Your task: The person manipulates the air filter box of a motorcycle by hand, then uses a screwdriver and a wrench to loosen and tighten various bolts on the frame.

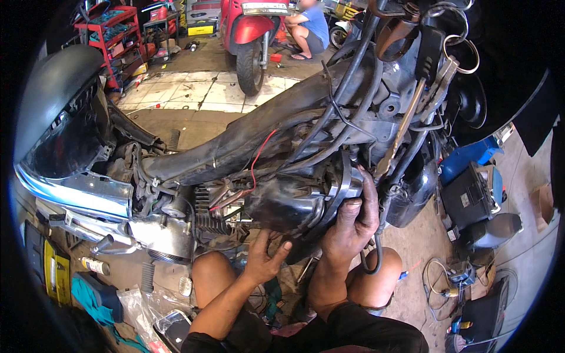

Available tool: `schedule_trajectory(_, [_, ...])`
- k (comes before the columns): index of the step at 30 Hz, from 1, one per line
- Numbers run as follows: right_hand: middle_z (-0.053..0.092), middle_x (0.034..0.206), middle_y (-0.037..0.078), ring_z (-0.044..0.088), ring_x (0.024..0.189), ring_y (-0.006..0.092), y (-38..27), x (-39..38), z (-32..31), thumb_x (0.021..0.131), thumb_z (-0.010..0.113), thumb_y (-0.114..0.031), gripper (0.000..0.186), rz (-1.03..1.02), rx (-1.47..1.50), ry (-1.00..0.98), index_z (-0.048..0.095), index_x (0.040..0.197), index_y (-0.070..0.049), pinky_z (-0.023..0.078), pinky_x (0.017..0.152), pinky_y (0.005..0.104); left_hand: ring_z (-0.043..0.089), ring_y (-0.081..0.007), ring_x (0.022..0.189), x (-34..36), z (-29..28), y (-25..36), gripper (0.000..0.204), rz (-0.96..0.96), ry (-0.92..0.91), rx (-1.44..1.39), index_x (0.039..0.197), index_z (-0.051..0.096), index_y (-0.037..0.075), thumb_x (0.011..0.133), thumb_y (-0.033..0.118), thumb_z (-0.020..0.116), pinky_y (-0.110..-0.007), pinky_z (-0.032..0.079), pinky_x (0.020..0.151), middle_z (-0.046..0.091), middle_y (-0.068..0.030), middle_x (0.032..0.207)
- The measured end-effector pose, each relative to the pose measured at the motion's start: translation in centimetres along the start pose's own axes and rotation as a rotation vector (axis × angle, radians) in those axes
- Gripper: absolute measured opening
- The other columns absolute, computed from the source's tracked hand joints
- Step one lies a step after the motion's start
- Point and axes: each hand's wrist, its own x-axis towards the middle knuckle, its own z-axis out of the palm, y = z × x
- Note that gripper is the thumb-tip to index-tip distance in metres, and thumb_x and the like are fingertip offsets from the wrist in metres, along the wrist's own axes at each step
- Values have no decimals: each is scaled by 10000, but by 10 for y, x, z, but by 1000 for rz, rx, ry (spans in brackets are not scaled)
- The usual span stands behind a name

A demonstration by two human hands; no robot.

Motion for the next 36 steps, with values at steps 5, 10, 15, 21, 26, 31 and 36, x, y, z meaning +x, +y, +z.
schedule_trajectory(5, [572, 1156, 187, 518, 1092, 264, 2, -2, 1, 903, 562, -204, 381, -5, -11, 27, 542, 1161, 76, 358, 978, 373, 568, -203, 888, 2, -1, 14, 349, 53, 34, 44, 1079, 484, -43, 847, 176, 625, -328, 448, 803, 584, -148, 952])
schedule_trajectory(10, [569, 1164, 181, 517, 1092, 249, 7, -4, 2, 904, 569, -224, 403, 4, 9, 35, 535, 1173, 74, 358, 978, 368, 558, -207, 843, 2, -2, 12, 322, 73, 48, 56, 1019, 492, -44, 841, 184, 633, -322, 444, 772, 576, -141, 921])
schedule_trajectory(15, [567, 1166, 172, 516, 1092, 252, 6, -5, 4, 908, 564, -258, 431, 58, 86, 66, 528, 1181, 74, 356, 979, 372, 539, -194, 800, 2, -3, 13, 300, 93, 38, 81, 963, 485, -42, 836, 180, 642, -312, 442, 733, 565, -135, 888])
schedule_trajectory(21, [564, 1163, 176, 512, 1097, 256, 7, -6, 2, 919, 543, -302, 461, 18, -30, 3, 518, 1182, 75, 357, 979, 377, 541, -197, 788, 2, -3, 17, 294, 75, 46, 42, 953, 482, -42, 834, 175, 642, -312, 443, 726, 561, -133, 863])
schedule_trajectory(26, [561, 1152, 172, 514, 1086, 257, 9, -7, 6, 917, 538, -334, 474, 11, -23, 24, 521, 1163, 71, 361, 972, 380, 544, -203, 770, 4, -3, 21, 285, 95, 61, 74, 942, 479, -36, 834, 172, 641, -315, 447, 714, 564, -135, 859])
schedule_trajectory(31, [543, 1155, 169, 502, 1082, 255, 16, -2, 2, 922, 514, -368, 503, -58, -12, -3, 505, 1176, 66, 354, 971, 380, 568, -231, 799, 2, 0, 20, 309, 25, 109, 107, 1004, 481, -47, 850, 179, 624, -331, 455, 717, 584, -159, 896])
schedule_trajectory(36, [515, 1165, 160, 480, 1083, 241, 24, -7, 8, 932, 460, -418, 554, 12, 65, -28, 475, 1205, 64, 343, 967, 377, 596, -329, 861, -4, 2, 10, 351, 54, 217, 114, 1052, 488, -64, 854, 194, 618, -385, 459, 745, 587, -223, 954])
